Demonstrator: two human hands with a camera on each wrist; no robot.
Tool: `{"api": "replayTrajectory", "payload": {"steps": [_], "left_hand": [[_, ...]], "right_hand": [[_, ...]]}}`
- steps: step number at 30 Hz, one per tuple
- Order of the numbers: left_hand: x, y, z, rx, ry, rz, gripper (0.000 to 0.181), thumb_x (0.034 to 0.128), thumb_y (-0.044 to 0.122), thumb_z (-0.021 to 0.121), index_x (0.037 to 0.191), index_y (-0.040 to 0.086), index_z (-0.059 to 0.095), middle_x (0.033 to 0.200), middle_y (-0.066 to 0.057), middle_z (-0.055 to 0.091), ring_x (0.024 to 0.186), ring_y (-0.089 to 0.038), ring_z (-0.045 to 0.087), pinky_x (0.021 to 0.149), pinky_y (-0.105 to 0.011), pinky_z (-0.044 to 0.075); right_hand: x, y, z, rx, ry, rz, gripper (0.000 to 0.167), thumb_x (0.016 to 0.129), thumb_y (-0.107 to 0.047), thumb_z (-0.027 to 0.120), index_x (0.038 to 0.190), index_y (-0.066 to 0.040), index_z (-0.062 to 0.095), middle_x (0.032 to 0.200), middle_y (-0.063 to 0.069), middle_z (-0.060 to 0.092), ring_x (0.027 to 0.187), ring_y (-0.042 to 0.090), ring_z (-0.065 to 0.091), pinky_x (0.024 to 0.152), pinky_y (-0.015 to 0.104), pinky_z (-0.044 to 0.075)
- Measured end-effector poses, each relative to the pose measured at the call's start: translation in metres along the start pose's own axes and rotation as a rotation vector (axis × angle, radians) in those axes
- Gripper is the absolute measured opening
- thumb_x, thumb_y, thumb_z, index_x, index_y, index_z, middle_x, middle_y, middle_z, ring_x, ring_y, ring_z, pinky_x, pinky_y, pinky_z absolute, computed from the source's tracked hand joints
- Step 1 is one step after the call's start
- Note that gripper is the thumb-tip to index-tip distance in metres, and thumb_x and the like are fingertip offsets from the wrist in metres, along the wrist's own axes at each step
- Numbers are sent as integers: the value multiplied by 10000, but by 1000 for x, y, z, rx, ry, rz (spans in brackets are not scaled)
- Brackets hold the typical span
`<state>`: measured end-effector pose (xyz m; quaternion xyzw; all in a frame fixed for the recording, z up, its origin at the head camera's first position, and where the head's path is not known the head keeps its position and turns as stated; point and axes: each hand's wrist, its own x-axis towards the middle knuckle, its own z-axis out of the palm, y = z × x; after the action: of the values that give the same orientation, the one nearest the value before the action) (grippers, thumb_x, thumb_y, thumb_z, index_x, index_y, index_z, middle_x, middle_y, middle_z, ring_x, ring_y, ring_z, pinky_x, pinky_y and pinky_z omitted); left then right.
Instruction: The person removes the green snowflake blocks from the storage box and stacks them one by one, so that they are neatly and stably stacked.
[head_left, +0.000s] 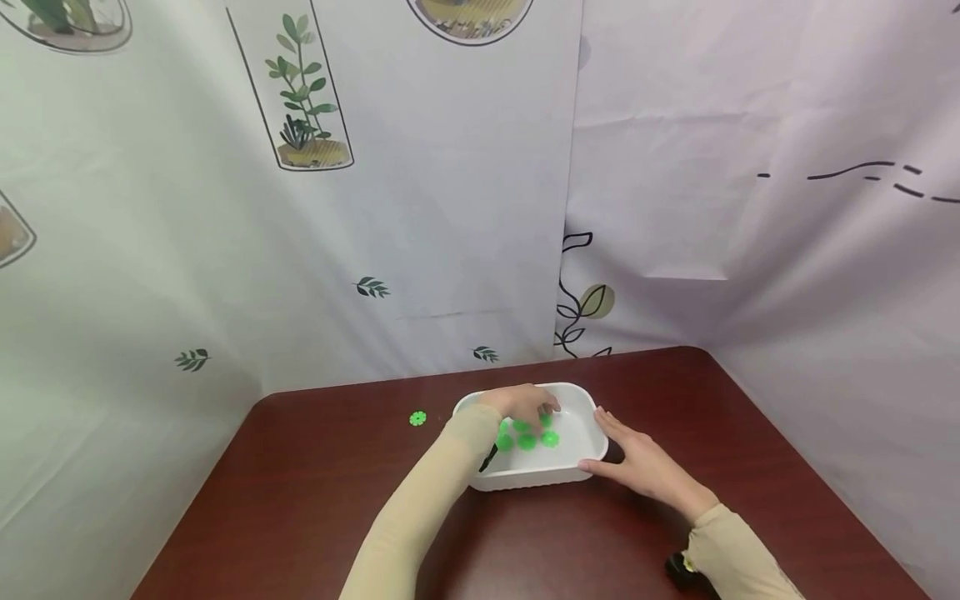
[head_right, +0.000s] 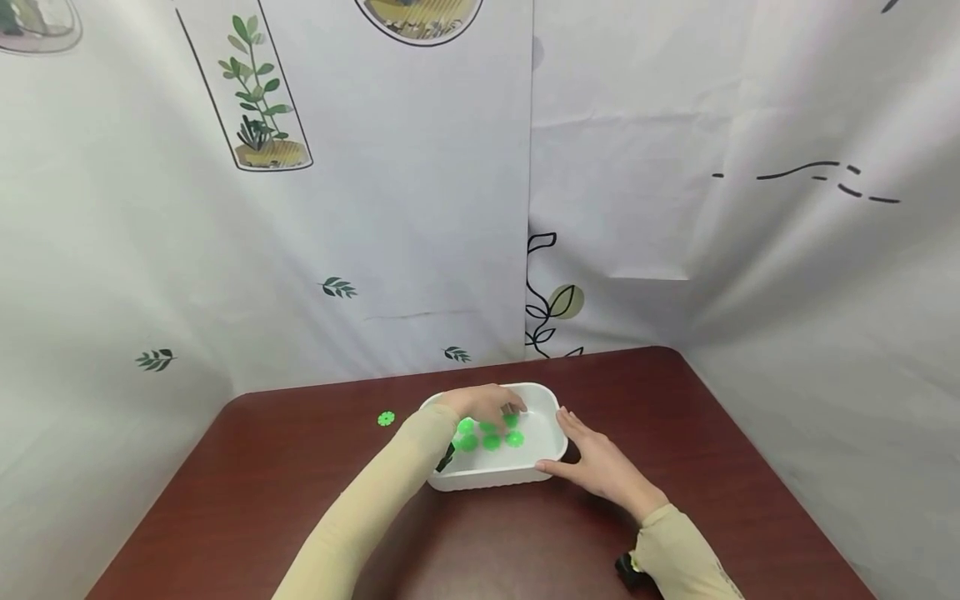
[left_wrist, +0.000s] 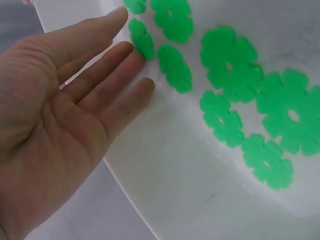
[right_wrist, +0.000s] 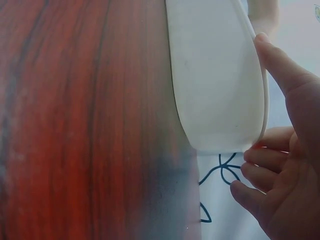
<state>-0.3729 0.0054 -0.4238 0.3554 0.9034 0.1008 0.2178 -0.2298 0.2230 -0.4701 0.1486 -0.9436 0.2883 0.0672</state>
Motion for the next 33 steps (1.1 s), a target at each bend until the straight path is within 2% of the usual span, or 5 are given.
{"api": "replayTrajectory", "payload": {"steps": [8,14,18,29,33], "left_hand": [[6,3,0,45,37,14,551,825,0,727,1325,222,657,1205,71,650,1058,-59,556,927,-219,440],[9,5,7,107,51,67,535,861,-25,688,1345,203,662,1312,90,639,1202,-45,547,1041,-214,398],[10,7,10,141,68,87,490,871,-2,714,1325,177,677,1313,77,647,1249,-74,545,1078,-223,376],[12,8,12,198,79,108,360,873,92,768,1227,156,736,1194,51,696,1123,-69,597,1018,-209,424],[14,10,13,182,80,99,252,860,123,785,1107,146,748,1047,65,694,959,-65,598,919,-207,465]], "right_hand": [[3,1,-3,-11,27,-9,994,834,-662,696,1524,-8,404,1565,228,359,1384,428,421,1046,571,418],[1,0,-2,5,4,4,1013,825,-670,698,1531,-12,392,1571,225,350,1394,429,407,1050,580,409],[0,-1,0,1,11,1,1005,826,-667,700,1526,-10,402,1565,227,360,1388,428,416,1045,578,415],[0,-1,0,0,8,6,1005,826,-674,695,1531,-22,399,1569,219,357,1387,420,421,1047,571,419],[0,0,0,3,12,0,1006,827,-677,692,1527,-15,402,1568,220,359,1393,416,415,1052,568,414]]}}
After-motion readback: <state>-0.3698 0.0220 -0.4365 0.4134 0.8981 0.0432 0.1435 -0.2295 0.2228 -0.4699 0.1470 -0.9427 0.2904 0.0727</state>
